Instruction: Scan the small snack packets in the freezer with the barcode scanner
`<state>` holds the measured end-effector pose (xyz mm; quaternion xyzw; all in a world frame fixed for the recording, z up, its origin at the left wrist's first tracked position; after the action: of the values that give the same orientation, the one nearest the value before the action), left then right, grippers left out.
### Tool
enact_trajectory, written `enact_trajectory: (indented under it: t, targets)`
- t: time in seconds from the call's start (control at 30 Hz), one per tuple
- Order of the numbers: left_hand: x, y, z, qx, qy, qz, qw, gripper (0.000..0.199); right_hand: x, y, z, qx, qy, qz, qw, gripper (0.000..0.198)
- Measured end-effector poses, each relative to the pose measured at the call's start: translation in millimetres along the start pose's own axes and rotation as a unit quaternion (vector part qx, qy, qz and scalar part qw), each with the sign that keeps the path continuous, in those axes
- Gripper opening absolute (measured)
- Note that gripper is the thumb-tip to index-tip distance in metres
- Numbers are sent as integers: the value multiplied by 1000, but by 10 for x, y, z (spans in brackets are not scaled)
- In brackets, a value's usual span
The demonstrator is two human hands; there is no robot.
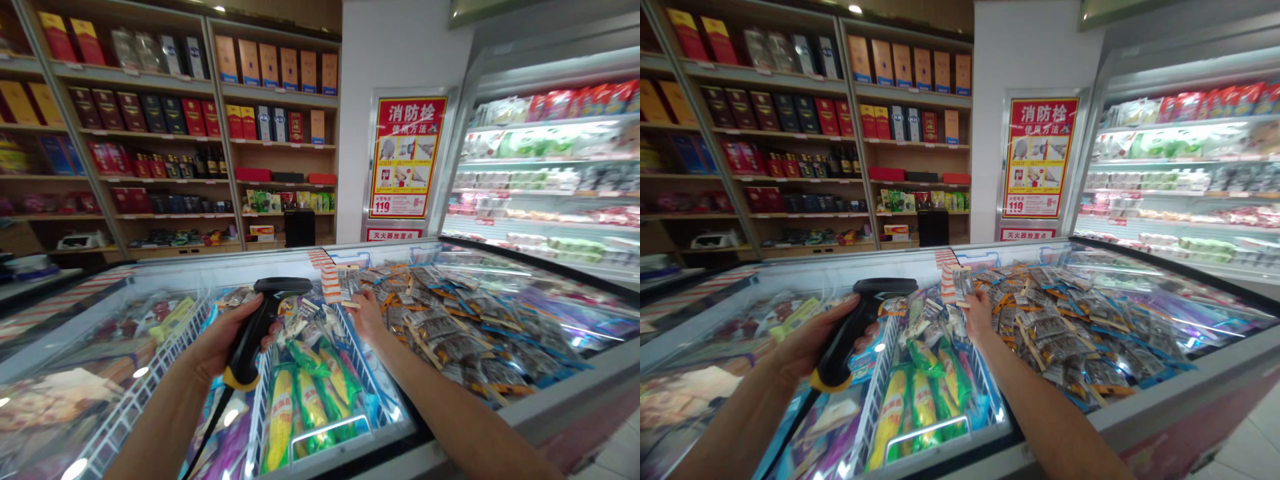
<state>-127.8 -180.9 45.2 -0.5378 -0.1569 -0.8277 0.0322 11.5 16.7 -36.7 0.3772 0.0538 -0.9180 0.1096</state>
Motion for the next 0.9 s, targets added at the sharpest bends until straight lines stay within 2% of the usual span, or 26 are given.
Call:
enact_trajectory:
  t: [0.1,0.27,0.43,0.77,0.9]
  targets:
    - [-15,-23,-4,5,0,-3,1000,27,-22,0,5,2,-18,-11,1000,23]
    - [-29,-39,3,-21,11,-7,1000,28,-41,8,19,3,-31,-20,999,24]
    - [-8,-17,22,-12,33,3,999,27,-39,22,47,-1,-24,-19,1000,24]
    - [45,23,-31,10,-12,39,999,27,-30,12,28,-6,-12,-11,1000,24]
    - [69,49,-50,11,-30,56,998,28,0,5,16,-7,-11,18,1000,24]
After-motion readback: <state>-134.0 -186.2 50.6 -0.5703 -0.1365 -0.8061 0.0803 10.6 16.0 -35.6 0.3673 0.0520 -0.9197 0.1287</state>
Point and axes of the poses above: each hand's wrist, its own y-axis away from the middle knuckle, its own z-axis out of the palm, x = y × z, the point moved 3 cm from there along -y, towards the middle knuckle, and after that the axes turned 2 degrees about x, right-handed, at the moved point
